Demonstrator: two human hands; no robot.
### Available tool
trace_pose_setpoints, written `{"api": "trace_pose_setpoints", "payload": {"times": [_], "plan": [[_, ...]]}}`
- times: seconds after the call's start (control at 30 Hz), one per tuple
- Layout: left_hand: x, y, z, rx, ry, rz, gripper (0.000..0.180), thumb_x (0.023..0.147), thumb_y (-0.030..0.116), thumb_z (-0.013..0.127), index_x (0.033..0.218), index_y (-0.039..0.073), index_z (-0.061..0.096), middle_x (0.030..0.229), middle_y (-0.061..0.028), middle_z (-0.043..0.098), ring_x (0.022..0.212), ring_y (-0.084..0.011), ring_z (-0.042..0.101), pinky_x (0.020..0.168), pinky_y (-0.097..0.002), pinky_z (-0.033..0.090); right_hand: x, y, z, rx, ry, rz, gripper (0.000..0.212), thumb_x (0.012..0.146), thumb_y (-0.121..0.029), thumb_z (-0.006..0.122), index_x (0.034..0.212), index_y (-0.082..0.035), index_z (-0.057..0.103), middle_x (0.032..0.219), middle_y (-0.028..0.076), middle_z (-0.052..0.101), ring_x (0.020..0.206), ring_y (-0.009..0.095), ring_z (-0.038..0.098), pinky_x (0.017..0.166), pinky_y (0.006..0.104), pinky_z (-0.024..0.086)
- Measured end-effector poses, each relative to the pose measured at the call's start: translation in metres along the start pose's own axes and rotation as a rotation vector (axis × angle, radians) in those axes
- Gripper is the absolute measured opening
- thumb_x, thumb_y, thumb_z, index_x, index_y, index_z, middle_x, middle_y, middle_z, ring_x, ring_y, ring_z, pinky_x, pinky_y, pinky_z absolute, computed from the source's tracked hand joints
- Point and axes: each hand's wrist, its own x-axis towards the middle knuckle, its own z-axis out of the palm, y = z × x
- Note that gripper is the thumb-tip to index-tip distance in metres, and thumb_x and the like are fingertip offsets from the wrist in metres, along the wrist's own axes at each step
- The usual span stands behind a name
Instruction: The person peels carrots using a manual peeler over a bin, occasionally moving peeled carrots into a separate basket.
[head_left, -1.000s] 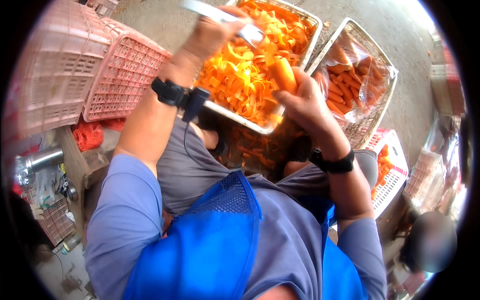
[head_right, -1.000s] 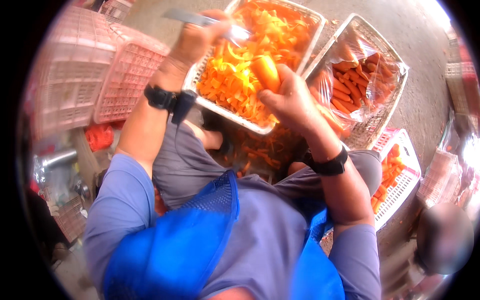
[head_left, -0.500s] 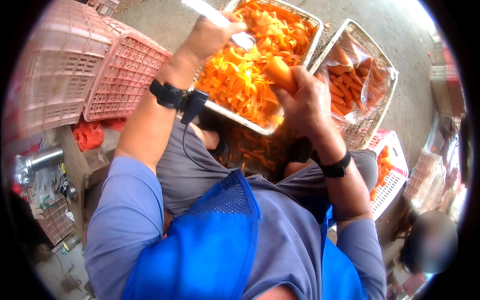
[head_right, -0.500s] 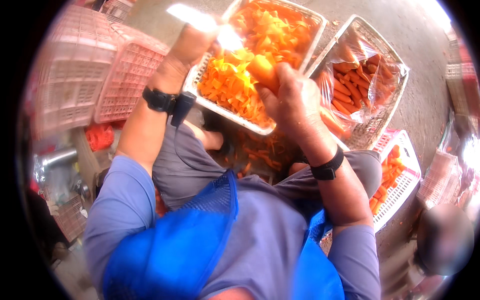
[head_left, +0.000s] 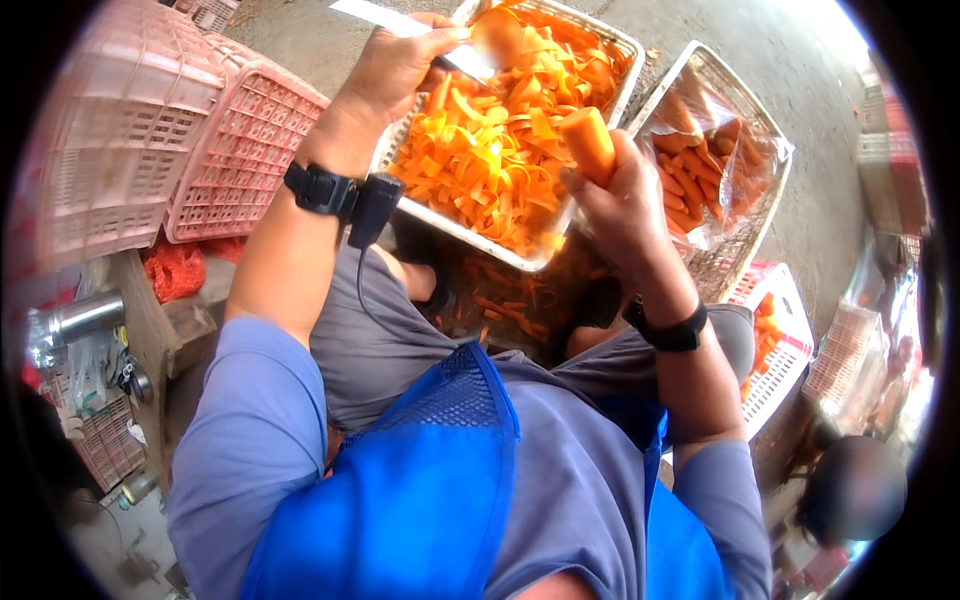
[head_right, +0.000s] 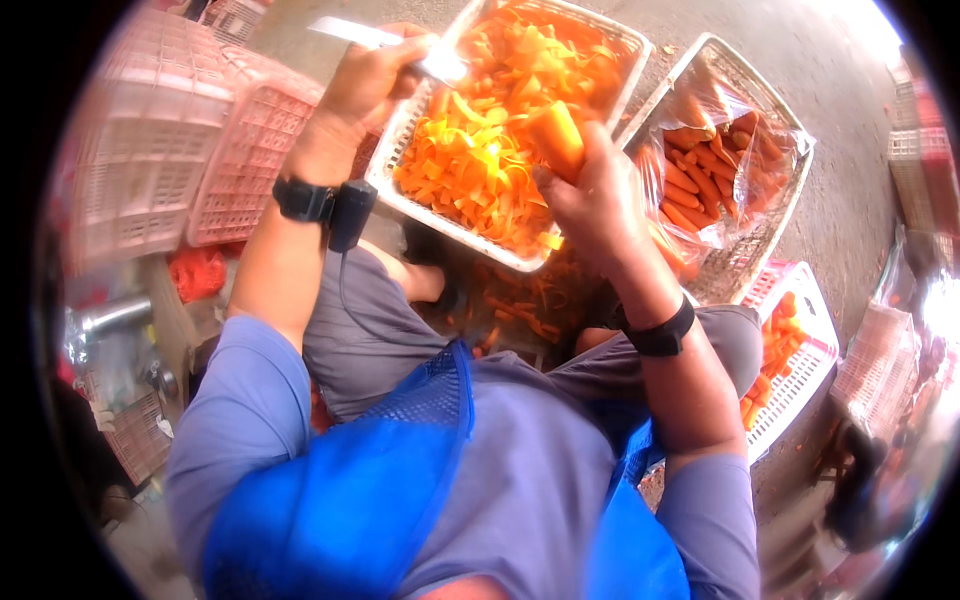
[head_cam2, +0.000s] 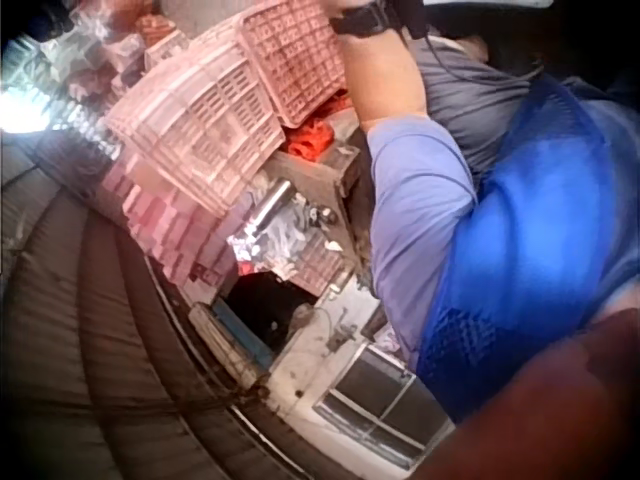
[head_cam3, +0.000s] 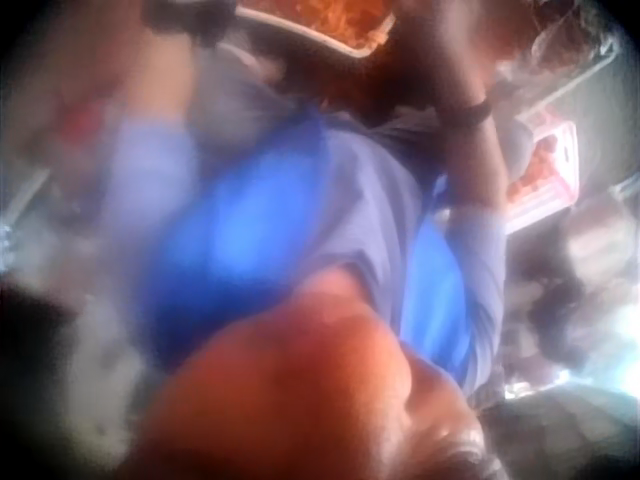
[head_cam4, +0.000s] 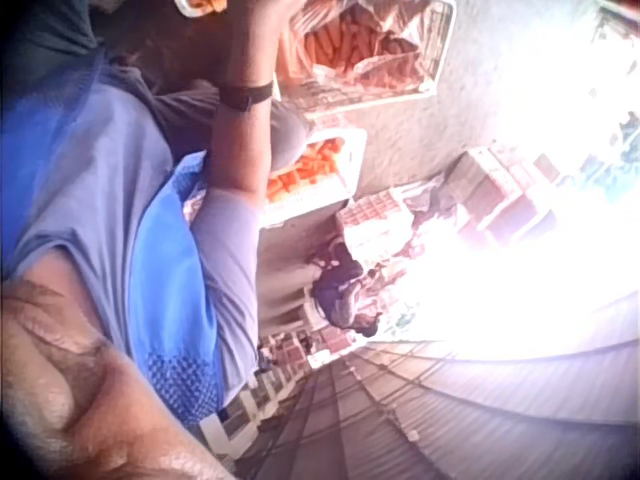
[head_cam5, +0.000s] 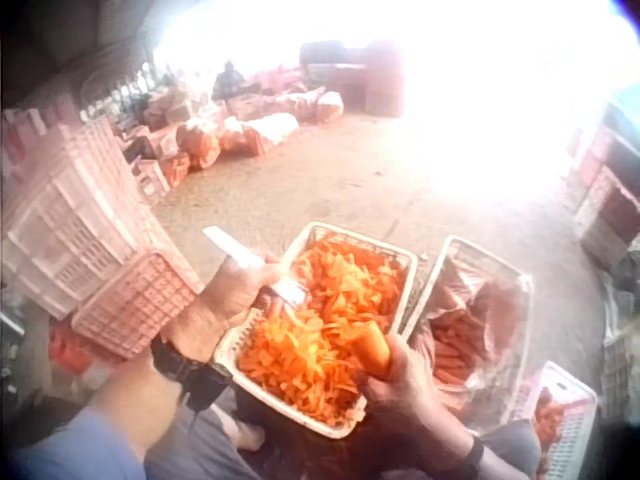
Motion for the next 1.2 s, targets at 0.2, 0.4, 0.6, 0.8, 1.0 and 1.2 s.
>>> {"api": "trace_pose_setpoints", "payload": {"times": [0.2, 0.4, 0.6, 0.8, 1.0, 1.2], "plan": [[-0.035, 0.017, 0.079, 0.208, -0.186, 0.206, 0.017, 0.096, 0.021, 0.067, 0.108, 0.009, 0.071, 0.086, -0.0008, 0.069, 0.068, -0.0049, 0.059, 0.056, -0.0174, 0.043, 0.004, -0.014, -0.007, 0.696, -0.367, 0.436, 0.019, 0.086, -0.014, 0.071, 0.095, -0.003, 0.058, 0.068, -0.001, 0.056, 0.047, 0.006, 0.045, 0.044, 0.0217, 0.035], [-0.008, 0.026, 0.036, -0.149, -0.004, 0.147, 0.017, 0.098, 0.017, 0.058, 0.095, 0.003, 0.068, 0.080, -0.0089, 0.072, 0.056, -0.0126, 0.065, 0.045, -0.0218, 0.051, 0.000, -0.012, -0.019, 1.263, -0.665, 0.538, 0.018, 0.086, -0.016, 0.064, 0.093, -0.002, 0.055, 0.060, 0.001, 0.048, 0.044, 0.011, 0.043, 0.042, 0.0240, 0.034], [-0.028, 0.008, 0.099, -0.212, -0.023, 0.177, 0.023, 0.096, 0.030, 0.067, 0.104, 0.010, 0.073, 0.099, -0.0053, 0.072, 0.090, -0.0130, 0.069, 0.074, -0.0249, 0.059, -0.007, -0.002, -0.002, 1.523, -0.785, 0.582, 0.022, 0.090, -0.022, 0.062, 0.095, -0.002, 0.055, 0.065, 0.003, 0.049, 0.052, 0.013, 0.048, 0.046, 0.0255, 0.037], [-0.040, -0.002, 0.125, -0.174, -0.061, 0.075, 0.026, 0.101, 0.025, 0.058, 0.113, 0.003, 0.068, 0.106, -0.0077, 0.069, 0.095, -0.0155, 0.068, 0.082, -0.0273, 0.057, -0.002, -0.016, 0.004, 1.038, -0.503, 0.480, 0.028, 0.092, -0.023, 0.071, 0.106, -0.001, 0.060, 0.070, -0.002, 0.052, 0.053, 0.007, 0.048, 0.048, 0.0233, 0.040], [-0.027, 0.005, 0.095, 0.033, 0.099, 0.201, 0.027, 0.101, 0.025, 0.059, 0.111, 0.001, 0.068, 0.101, -0.0098, 0.072, 0.089, -0.0145, 0.071, 0.072, -0.0250, 0.059, -0.003, -0.016, 0.003, 0.947, -0.404, 0.509, 0.024, 0.091, -0.015, 0.068, 0.108, -0.002, 0.059, 0.071, -0.005, 0.051, 0.053, 0.005, 0.047, 0.046, 0.0199, 0.035], [-0.033, 0.019, 0.082, 0.305, -0.263, 0.310, 0.017, 0.095, 0.018, 0.066, 0.101, 0.002, 0.070, 0.092, -0.0068, 0.072, 0.084, -0.0136, 0.070, 0.068, -0.0245, 0.057, -0.004, -0.005, -0.002, 0.862, -0.440, 0.509, 0.016, 0.085, -0.010, 0.067, 0.096, -0.004, 0.057, 0.064, -0.003, 0.048, 0.047, 0.006, 0.044, 0.041, 0.0213, 0.032]]}}
